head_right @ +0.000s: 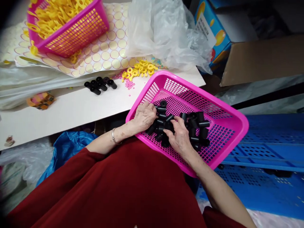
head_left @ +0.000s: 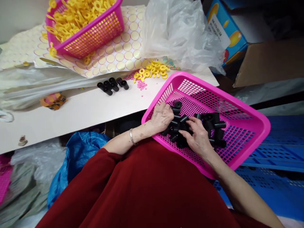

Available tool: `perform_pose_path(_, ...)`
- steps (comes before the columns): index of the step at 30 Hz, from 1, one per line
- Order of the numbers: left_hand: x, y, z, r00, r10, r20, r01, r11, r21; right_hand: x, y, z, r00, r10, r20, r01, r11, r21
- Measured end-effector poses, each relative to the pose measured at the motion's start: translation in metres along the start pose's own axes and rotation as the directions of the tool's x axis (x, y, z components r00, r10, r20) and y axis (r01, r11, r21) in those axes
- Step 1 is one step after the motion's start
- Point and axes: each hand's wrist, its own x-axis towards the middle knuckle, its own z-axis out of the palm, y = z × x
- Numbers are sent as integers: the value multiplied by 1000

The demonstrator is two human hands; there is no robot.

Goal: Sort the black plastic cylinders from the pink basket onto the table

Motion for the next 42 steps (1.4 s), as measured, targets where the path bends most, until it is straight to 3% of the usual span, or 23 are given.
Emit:
perform_pose_path(4,1,-6,-8,1000,15,-22,-17,993,-113,-7,-11,-2,988,150,-29,-134,944,300)
perform_pose_path(7,0,-9,-16,996,-14,-93,-20,937,-350,-7,-24,-7,982,187,-30,-148,857,493)
perform_pose_path(9,-1,-9,-18,995,-15,-99,-46,808,-588,-8,-33,-11,977,213,-32,-154,798,583)
perform_pose_path(11,-1,-6,-19,998,-4,-67,-51,610,-791,-8,-38,-13,972,235,-22,-171,766,620)
perform_pose_path(13,-1,-2,-18,1000,20,-17,-24,446,-895,-8,-39,-15,972,232,-27,-170,784,597)
perform_pose_path(15,-2,2,-18,1000,27,11,0,395,-919,-9,-37,-18,979,191,-66,-129,840,528)
perform_pose_path(18,-4,7,-19,1000,5,-3,-5,457,-889,-9,-35,-22,987,101,-128,-41,914,404)
perform_pose_path(22,-6,11,-23,996,82,-45,-86,601,-795,-3,-40,-30,990,-28,-140,63,966,252)
perform_pose_path(27,-6,13,-22,988,153,-24,-136,782,-608,6,-48,-34,975,-182,-130,192,979,74)
perform_pose_path(34,-2,16,-25,986,160,55,-111,858,-502,7,-44,-35,969,-245,-43,246,968,38)
perform_pose_path(42,-2,14,-23,975,200,98,-140,892,-429,8,-44,-35,973,-222,-66,223,975,8)
